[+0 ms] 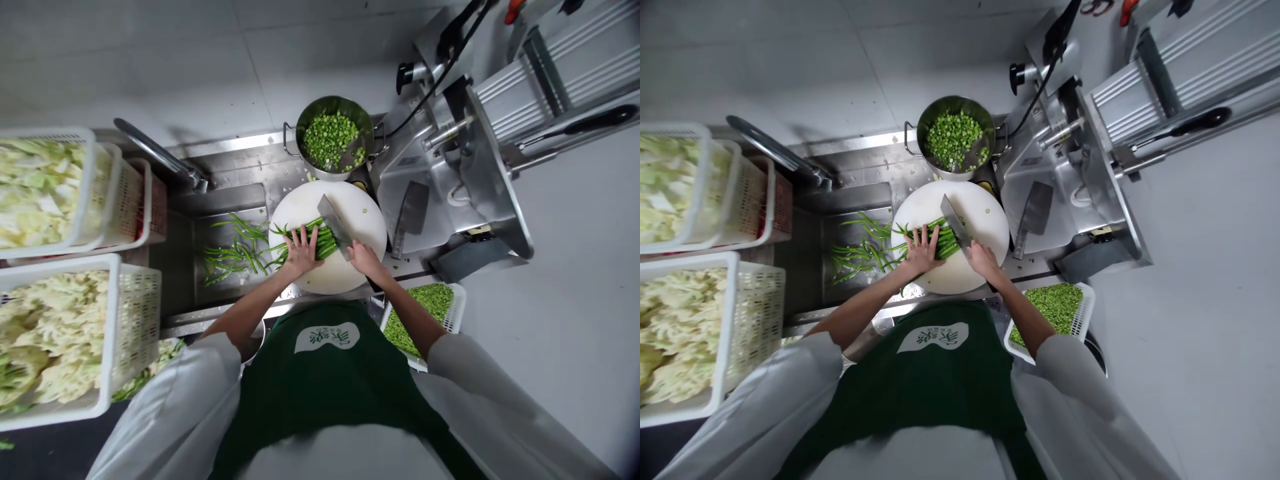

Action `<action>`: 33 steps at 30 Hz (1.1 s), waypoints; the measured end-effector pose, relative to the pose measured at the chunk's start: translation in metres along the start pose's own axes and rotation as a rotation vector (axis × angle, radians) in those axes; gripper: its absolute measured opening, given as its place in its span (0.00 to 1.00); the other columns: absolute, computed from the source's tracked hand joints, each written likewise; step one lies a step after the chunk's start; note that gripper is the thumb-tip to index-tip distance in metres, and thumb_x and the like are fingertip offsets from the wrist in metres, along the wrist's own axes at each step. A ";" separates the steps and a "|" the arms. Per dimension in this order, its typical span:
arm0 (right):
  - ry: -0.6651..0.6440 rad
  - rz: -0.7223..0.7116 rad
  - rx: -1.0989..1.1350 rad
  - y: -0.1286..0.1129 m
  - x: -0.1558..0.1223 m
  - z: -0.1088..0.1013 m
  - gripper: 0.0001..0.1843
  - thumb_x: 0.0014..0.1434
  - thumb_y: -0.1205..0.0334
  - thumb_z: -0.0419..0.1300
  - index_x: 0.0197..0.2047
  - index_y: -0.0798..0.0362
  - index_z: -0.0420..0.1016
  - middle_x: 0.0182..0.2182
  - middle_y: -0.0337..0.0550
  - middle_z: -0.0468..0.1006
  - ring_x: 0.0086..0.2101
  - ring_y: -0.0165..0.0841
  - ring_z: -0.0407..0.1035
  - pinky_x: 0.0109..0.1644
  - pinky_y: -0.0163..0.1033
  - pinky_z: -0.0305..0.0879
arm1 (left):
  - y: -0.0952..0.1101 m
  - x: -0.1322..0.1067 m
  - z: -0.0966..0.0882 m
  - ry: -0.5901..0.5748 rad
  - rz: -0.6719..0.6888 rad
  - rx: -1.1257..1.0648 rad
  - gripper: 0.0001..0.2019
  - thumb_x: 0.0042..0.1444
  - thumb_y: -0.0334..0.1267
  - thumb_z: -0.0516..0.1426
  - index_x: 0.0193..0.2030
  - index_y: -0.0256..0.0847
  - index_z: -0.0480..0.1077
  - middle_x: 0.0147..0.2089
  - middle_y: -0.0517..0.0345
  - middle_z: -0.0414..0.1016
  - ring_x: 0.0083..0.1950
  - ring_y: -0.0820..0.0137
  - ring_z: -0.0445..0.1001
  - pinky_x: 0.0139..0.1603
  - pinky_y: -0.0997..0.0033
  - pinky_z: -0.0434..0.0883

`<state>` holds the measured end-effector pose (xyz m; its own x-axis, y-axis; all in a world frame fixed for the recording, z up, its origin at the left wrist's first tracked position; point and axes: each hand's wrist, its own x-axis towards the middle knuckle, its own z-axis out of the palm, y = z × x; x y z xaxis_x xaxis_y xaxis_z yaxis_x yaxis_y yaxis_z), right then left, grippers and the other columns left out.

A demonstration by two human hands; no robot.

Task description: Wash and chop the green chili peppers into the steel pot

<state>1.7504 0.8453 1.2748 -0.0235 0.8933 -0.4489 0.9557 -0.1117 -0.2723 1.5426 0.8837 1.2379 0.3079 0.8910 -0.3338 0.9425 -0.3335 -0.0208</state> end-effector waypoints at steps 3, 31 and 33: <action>0.013 0.020 -0.024 0.001 -0.008 0.002 0.17 0.74 0.60 0.45 0.56 0.58 0.67 0.47 0.58 0.80 0.49 0.45 0.76 0.51 0.41 0.67 | 0.000 0.011 -0.005 -0.001 0.021 0.015 0.54 0.58 0.57 0.60 0.79 0.37 0.34 0.78 0.26 0.39 0.74 0.25 0.42 0.66 0.20 0.42; 0.033 0.003 -0.022 -0.024 -0.024 0.011 0.18 0.70 0.68 0.44 0.59 0.60 0.64 0.45 0.60 0.81 0.48 0.46 0.77 0.51 0.44 0.69 | 0.010 0.000 0.004 0.251 0.050 0.026 0.42 0.65 0.62 0.48 0.79 0.46 0.39 0.78 0.33 0.44 0.71 0.33 0.53 0.67 0.28 0.47; 0.034 0.014 -0.015 -0.020 -0.023 0.005 0.18 0.72 0.65 0.43 0.59 0.59 0.65 0.44 0.60 0.81 0.48 0.46 0.78 0.51 0.44 0.69 | 0.006 0.002 0.005 0.228 0.085 0.025 0.43 0.65 0.59 0.51 0.79 0.46 0.37 0.78 0.32 0.43 0.71 0.34 0.54 0.67 0.31 0.49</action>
<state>1.7307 0.8246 1.2859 -0.0005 0.9061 -0.4231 0.9602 -0.1178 -0.2534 1.5483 0.8817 1.2326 0.4096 0.9051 -0.1137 0.9095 -0.4149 -0.0259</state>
